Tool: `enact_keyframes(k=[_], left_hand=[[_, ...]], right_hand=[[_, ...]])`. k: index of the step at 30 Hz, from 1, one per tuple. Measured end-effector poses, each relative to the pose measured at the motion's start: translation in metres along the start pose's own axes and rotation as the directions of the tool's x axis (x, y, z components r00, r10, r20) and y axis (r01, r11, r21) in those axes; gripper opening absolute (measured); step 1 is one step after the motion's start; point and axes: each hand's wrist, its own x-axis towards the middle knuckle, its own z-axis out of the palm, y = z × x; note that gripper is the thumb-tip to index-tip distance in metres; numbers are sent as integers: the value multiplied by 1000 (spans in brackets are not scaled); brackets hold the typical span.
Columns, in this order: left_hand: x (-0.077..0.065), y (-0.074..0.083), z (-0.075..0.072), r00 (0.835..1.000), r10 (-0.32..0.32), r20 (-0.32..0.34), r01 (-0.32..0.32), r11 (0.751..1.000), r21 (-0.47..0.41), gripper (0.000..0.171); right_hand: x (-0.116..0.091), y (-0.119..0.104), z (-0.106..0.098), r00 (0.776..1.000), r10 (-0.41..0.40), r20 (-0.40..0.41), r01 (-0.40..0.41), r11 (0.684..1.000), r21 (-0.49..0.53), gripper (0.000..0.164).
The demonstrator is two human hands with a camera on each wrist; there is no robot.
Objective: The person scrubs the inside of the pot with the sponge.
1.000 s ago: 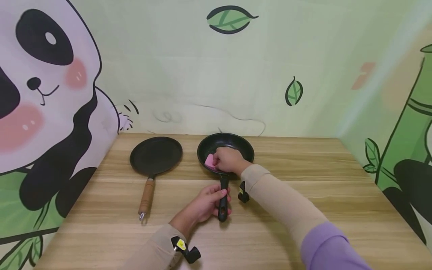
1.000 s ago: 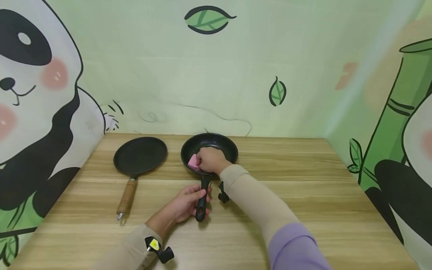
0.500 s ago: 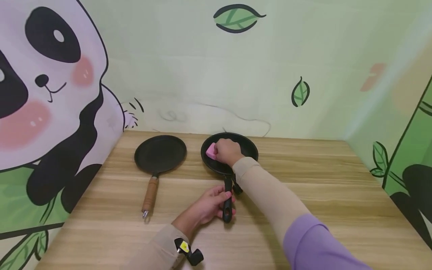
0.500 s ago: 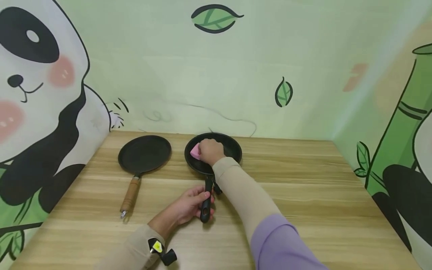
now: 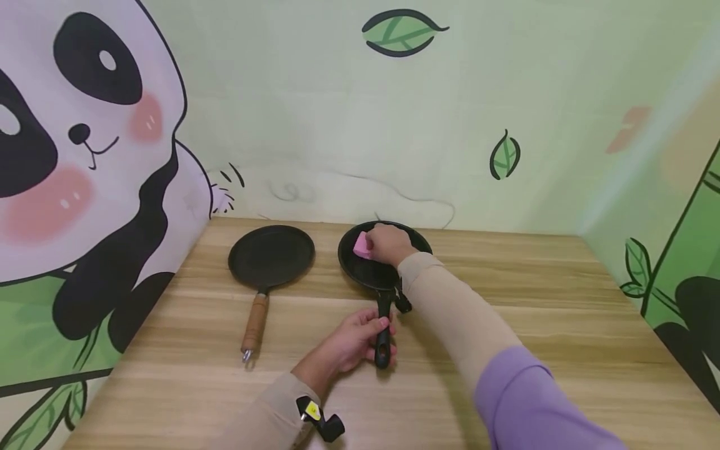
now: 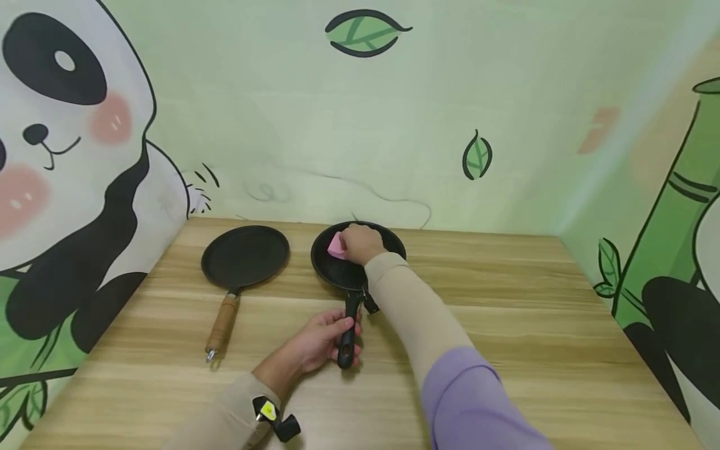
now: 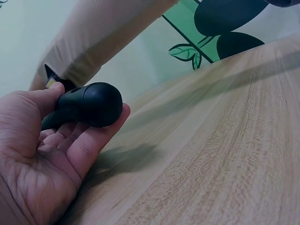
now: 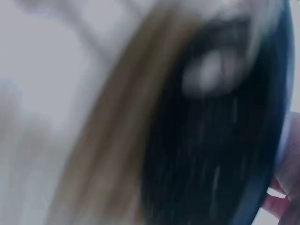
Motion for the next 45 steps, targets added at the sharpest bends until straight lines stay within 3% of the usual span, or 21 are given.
enact_keyframes(k=[5,9,17,22,33,40,45], left_hand=[[-1,1,1,1000,-4,-9,4,1000,0,23],[1,1,2,1000,8,-6,-8,1000,-8,22],[1,-2,3,1000,6,-8,-6,1000,-17,30],[1,-3,5,1000,12,3,-12,1000,-13,34],[2,1,3,1000,10,9,-10,1000,-14,24],[6,-2,3,1000,0,9,0,1000,-5,22],[6,-3,3,1000,10,-1,-10,1000,5,27]], right_hand=[[-10,16,-7,1000,-18,-5,18,995,-100,7],[-21,24,-7,1000,-12,-2,12,994,-109,6],[-34,29,-8,991,84,100,-92,993,76,9],[-47,25,-8,990,78,114,-91,989,113,11],[-71,2,-12,990,91,104,-105,986,132,9],[-65,8,-19,992,110,57,-117,984,136,16],[-61,20,-42,990,138,-11,-134,975,176,29]])
